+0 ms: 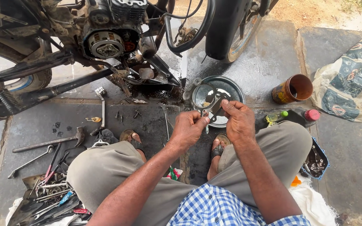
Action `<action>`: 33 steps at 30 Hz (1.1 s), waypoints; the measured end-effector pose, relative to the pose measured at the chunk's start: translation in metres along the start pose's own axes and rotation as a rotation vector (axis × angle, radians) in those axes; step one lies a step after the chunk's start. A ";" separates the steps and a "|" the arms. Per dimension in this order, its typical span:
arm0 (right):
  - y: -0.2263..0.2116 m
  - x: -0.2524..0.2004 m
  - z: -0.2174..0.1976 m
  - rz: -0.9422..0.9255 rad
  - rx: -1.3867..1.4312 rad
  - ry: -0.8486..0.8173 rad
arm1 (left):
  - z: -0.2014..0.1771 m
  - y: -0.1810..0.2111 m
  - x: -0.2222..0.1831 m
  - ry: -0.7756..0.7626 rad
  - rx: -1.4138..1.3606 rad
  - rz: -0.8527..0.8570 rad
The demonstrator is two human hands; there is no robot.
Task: Applying sealant to a motorcycle engine part and cleaning it during a repair.
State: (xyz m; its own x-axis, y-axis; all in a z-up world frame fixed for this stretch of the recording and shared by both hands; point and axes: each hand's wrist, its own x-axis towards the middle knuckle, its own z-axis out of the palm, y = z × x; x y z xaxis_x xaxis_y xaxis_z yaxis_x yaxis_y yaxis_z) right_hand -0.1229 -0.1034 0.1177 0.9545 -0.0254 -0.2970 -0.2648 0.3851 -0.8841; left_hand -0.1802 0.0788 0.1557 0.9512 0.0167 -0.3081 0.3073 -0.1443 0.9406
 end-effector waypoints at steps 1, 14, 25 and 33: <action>0.003 0.000 -0.001 0.002 -0.001 -0.001 | 0.000 -0.008 0.004 0.002 -0.001 -0.002; 0.030 -0.014 0.002 0.018 0.068 0.111 | 0.027 -0.042 0.018 0.069 -0.719 0.030; -0.013 -0.007 -0.002 -0.098 -0.107 -0.168 | -0.005 -0.017 0.010 0.048 -0.470 0.055; -0.017 0.006 0.001 -0.029 -0.380 -0.349 | -0.031 -0.003 0.011 -0.008 -0.156 -0.010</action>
State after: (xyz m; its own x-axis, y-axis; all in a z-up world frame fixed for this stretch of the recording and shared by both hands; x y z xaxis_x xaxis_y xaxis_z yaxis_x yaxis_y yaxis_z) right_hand -0.1124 -0.1092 0.1311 0.9339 0.3030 -0.1896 -0.2067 0.0250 -0.9781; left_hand -0.1699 0.1103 0.1537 0.9479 0.0096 -0.3185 0.3184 0.0116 0.9479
